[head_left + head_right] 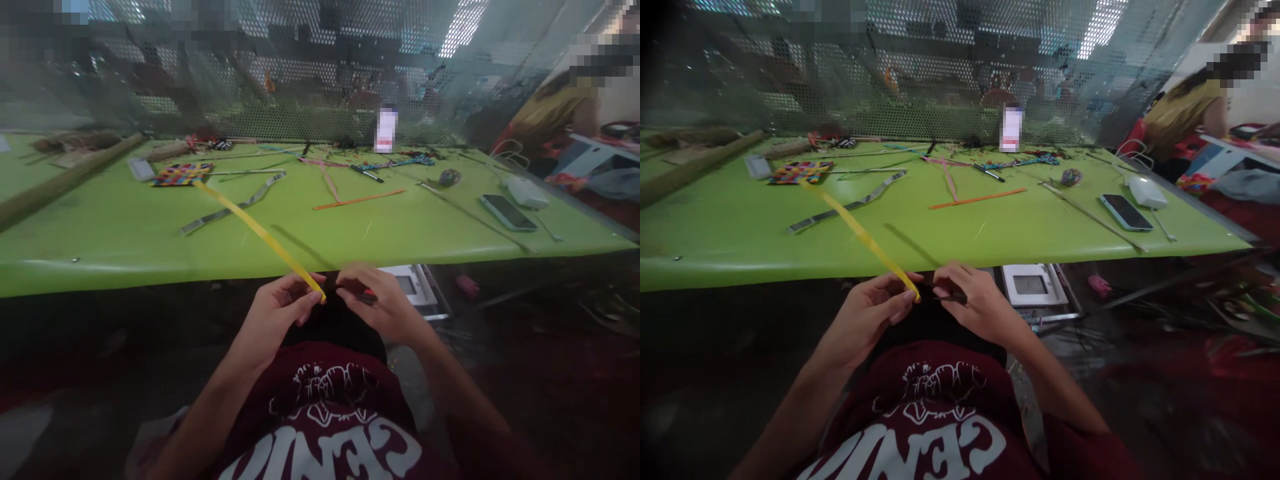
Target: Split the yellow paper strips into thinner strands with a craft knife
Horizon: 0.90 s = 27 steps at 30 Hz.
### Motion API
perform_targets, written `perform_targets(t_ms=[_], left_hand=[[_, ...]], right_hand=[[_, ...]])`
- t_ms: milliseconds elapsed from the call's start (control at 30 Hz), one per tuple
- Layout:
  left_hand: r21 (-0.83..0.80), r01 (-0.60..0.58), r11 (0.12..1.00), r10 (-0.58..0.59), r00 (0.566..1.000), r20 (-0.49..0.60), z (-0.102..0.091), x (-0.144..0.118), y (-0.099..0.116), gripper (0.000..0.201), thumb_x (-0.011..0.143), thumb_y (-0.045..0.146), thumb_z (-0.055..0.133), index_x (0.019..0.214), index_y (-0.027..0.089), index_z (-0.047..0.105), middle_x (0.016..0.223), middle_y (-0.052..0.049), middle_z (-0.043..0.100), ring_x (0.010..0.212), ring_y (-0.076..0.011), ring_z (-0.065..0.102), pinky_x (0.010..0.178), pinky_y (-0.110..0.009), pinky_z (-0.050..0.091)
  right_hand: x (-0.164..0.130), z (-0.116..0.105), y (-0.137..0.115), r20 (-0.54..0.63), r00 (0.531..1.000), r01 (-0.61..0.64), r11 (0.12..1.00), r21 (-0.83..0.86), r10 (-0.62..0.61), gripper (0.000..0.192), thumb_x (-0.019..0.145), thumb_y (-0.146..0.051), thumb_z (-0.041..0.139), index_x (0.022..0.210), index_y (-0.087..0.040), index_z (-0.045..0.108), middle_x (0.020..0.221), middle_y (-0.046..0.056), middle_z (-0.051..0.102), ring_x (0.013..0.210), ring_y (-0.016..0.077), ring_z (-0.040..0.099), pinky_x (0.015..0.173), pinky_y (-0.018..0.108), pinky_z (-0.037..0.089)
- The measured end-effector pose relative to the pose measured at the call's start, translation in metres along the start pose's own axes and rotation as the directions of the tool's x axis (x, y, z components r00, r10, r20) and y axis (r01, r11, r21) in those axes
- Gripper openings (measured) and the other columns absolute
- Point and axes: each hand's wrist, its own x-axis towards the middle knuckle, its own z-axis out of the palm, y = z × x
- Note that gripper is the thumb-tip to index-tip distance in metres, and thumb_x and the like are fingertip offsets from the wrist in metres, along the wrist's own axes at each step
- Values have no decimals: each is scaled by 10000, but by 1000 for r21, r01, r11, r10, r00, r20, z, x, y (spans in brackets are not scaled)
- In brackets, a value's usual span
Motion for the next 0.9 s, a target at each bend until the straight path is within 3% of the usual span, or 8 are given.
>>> perform_targets(t_ms=[200,600,900], left_hand=[[3,33,999,-33,999,15,0,1,-2,346,766,286,782,1075,153,700,674,31,552,529,-64,386,472,-203,289],[29,45,999,-45,999,15,-1,1,-4,321,770,284,778,1055,156,704,726,9,612,535,-69,424,472,-198,319],[36,66,997,-67,997,47,0,0,-5,299,782,256,760,1059,162,699,777,-19,661,548,-70,428,477,-194,322]], right_hand=[[-3,4,-8,-21,990,142,990,13,-142,177,958,-122,499,1082,-170,616,975,58,638,852,109,581,729,227,460],[-1,10,-4,-28,991,133,991,-11,-133,138,928,-107,507,969,-155,630,838,40,609,740,100,531,670,216,425],[2,11,-4,-9,992,125,992,20,-125,68,872,-115,541,827,-165,549,758,6,542,689,94,478,624,210,378]])
